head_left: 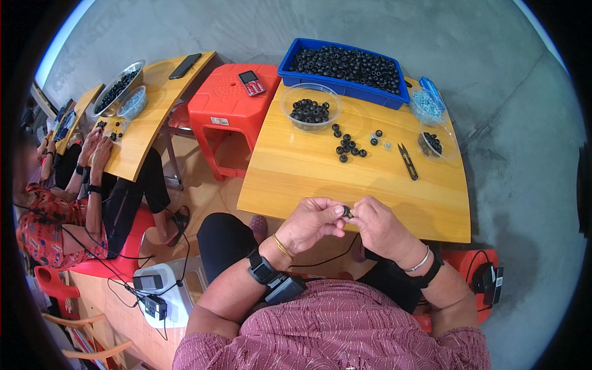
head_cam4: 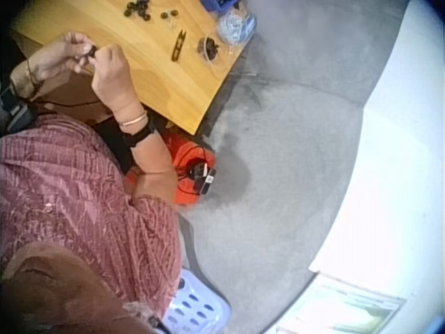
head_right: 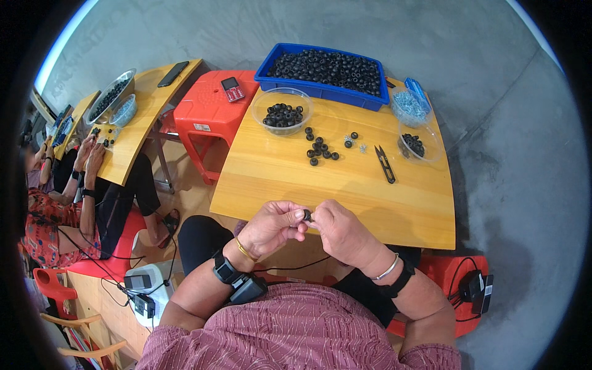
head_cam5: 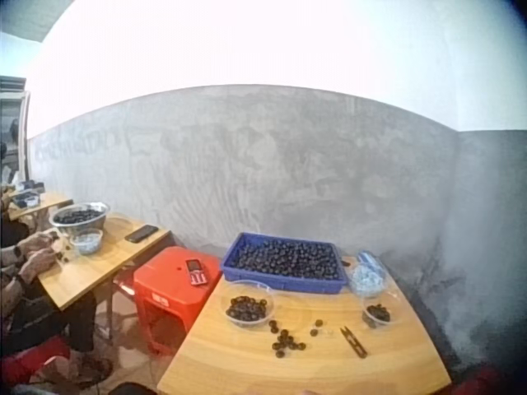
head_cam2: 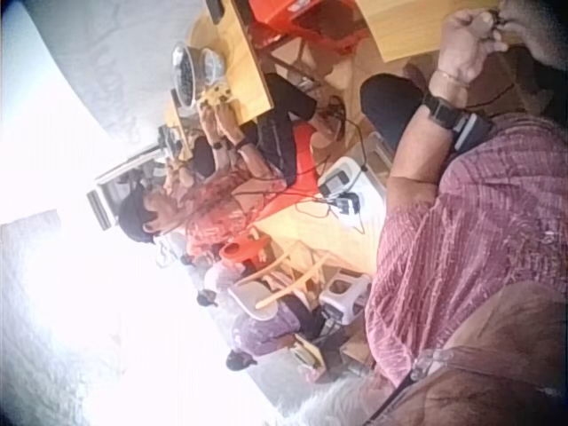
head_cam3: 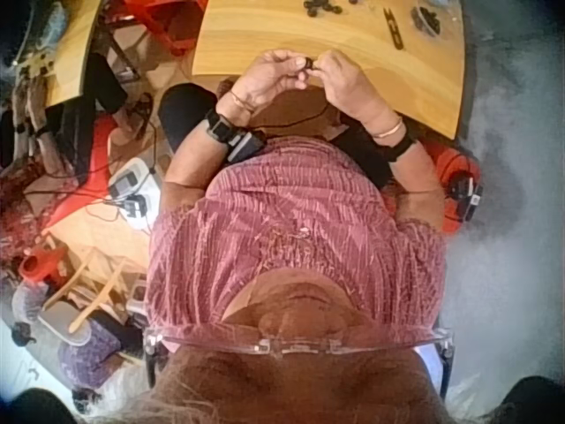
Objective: The person picks up a black plastic component and a small metal spring by hand, inserts the spring into the component, and places the assembled unit onto the table. They repeat this process, occasionally reaching into a blue bin for more components or a plastic bowl for springs.
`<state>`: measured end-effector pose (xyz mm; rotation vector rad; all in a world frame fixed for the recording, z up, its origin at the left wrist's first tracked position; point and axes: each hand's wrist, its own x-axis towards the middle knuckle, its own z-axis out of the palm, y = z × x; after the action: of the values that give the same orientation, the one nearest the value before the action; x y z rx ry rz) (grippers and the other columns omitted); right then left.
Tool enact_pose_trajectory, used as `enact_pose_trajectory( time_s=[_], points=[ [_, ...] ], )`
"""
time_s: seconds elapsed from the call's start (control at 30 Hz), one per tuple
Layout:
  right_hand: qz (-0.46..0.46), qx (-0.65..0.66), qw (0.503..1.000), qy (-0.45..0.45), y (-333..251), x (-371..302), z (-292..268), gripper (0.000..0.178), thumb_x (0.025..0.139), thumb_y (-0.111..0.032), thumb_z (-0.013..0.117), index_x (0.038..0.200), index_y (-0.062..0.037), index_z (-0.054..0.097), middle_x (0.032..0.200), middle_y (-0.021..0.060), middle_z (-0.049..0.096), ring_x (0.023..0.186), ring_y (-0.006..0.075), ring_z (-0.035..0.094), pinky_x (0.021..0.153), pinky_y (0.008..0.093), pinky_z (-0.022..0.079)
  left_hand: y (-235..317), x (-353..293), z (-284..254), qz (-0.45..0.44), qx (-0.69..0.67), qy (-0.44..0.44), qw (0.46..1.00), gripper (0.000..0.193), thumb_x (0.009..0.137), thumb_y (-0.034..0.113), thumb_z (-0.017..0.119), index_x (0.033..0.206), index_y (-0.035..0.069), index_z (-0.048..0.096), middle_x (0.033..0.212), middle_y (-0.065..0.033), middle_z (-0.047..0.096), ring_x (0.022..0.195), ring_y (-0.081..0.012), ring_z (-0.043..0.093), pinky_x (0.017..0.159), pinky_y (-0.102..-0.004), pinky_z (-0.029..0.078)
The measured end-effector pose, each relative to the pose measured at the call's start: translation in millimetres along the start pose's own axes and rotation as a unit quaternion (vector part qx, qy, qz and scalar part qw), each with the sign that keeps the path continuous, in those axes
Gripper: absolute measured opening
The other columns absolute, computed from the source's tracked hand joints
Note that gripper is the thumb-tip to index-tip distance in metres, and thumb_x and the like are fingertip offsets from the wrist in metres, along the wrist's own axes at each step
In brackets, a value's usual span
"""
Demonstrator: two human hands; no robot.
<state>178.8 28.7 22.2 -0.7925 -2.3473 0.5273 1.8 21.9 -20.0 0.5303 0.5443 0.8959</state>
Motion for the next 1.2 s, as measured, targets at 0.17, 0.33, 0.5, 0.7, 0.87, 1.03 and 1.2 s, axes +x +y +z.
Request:
enact_pose_trajectory(
  time_s=[0.17, 0.33, 0.5, 0.7, 0.87, 1.03, 1.2],
  points=[
    [-0.035, -0.036, 0.999, -0.019, 2.1, 1.0, -0.9, 0.015, 0.069, 0.004, 0.054, 0.075, 0.0008, 0.04, 0.07, 0.0154, 0.043, 0.065, 0.0316, 0.048, 0.058, 0.0371, 0.041, -1.9, 0.8, -1.1, -0.005, 0.012, 0.01, 1.0, 0.016, 0.084, 0.01, 0.053, 0.092, -0.003, 0.057, 0.077, -0.0078, 0.058, 0.064, -0.0121, 0.056, 0.061, -0.0245, 0.051],
    [0.0, 0.04, 0.999, -0.025, 3.1, 0.7, 0.3, 0.019, 0.069, 0.0, 0.058, 0.075, -0.0005, 0.04, 0.07, 0.0147, 0.044, 0.065, 0.0311, 0.049, 0.057, 0.0364, 0.041, 3.9, 0.2, -3.4, -0.032, 0.034, -0.011, 0.999, 0.017, 0.084, 0.011, 0.053, 0.092, -0.003, 0.056, 0.08, -0.0073, 0.058, 0.069, -0.0113, 0.056, 0.061, -0.0238, 0.051],
    [0.038, 0.074, 0.997, -0.011, 0.8, -3.2, 2.4, 0.02, 0.069, -0.002, 0.06, 0.073, -0.0017, 0.041, 0.069, 0.0138, 0.046, 0.064, 0.0311, 0.049, 0.056, 0.0361, 0.041, 3.8, 0.4, -4.5, -0.034, 0.028, -0.019, 0.999, 0.017, 0.083, 0.01, 0.054, 0.093, -0.004, 0.056, 0.08, -0.0066, 0.058, 0.068, -0.0111, 0.056, 0.061, -0.0234, 0.051],
    [0.001, 0.066, 0.998, 0.0, 4.4, -5.3, 4.2, 0.019, 0.068, 0.0, 0.061, 0.072, -0.0009, 0.042, 0.069, 0.0135, 0.046, 0.063, 0.0299, 0.049, 0.056, 0.0356, 0.041, 2.2, 2.9, -8.7, -0.035, 0.046, -0.025, 0.998, 0.017, 0.082, 0.008, 0.054, 0.095, -0.004, 0.056, 0.081, -0.0082, 0.059, 0.068, -0.0126, 0.057, 0.059, -0.0232, 0.052],
    [-0.055, 0.01, 0.998, -0.001, 7.2, -4.3, 3.5, 0.017, 0.067, 0.003, 0.059, 0.072, 0.0, 0.043, 0.07, 0.0133, 0.048, 0.064, 0.0294, 0.05, 0.057, 0.0347, 0.042, 0.5, 2.9, -6.6, -0.034, 0.024, -0.008, 0.999, 0.017, 0.083, 0.008, 0.053, 0.094, -0.005, 0.056, 0.082, -0.0089, 0.058, 0.068, -0.0124, 0.057, 0.06, -0.0236, 0.052],
    [-0.053, -0.011, 0.997, 0.053, 8.8, -7.5, 7.5, 0.015, 0.066, 0.006, 0.057, 0.075, 0.0016, 0.046, 0.072, 0.0138, 0.049, 0.066, 0.029, 0.051, 0.058, 0.0339, 0.044, -1.5, 2.6, -4.4, -0.032, -0.004, 0.006, 0.999, 0.017, 0.084, 0.01, 0.052, 0.092, -0.005, 0.056, 0.078, -0.0076, 0.057, 0.067, -0.0123, 0.057, 0.062, -0.0242, 0.053],
    [-0.033, 0.011, 0.998, 0.057, 7.3, -7.0, 8.2, 0.015, 0.066, 0.006, 0.058, 0.075, 0.001, 0.046, 0.07, 0.0136, 0.049, 0.065, 0.0295, 0.052, 0.057, 0.0342, 0.044, -1.6, 2.9, -4.9, -0.029, 0.003, 0.002, 1.0, 0.018, 0.084, 0.01, 0.052, 0.093, -0.005, 0.056, 0.078, -0.0075, 0.057, 0.067, -0.0124, 0.057, 0.063, -0.0245, 0.053]
  ],
)
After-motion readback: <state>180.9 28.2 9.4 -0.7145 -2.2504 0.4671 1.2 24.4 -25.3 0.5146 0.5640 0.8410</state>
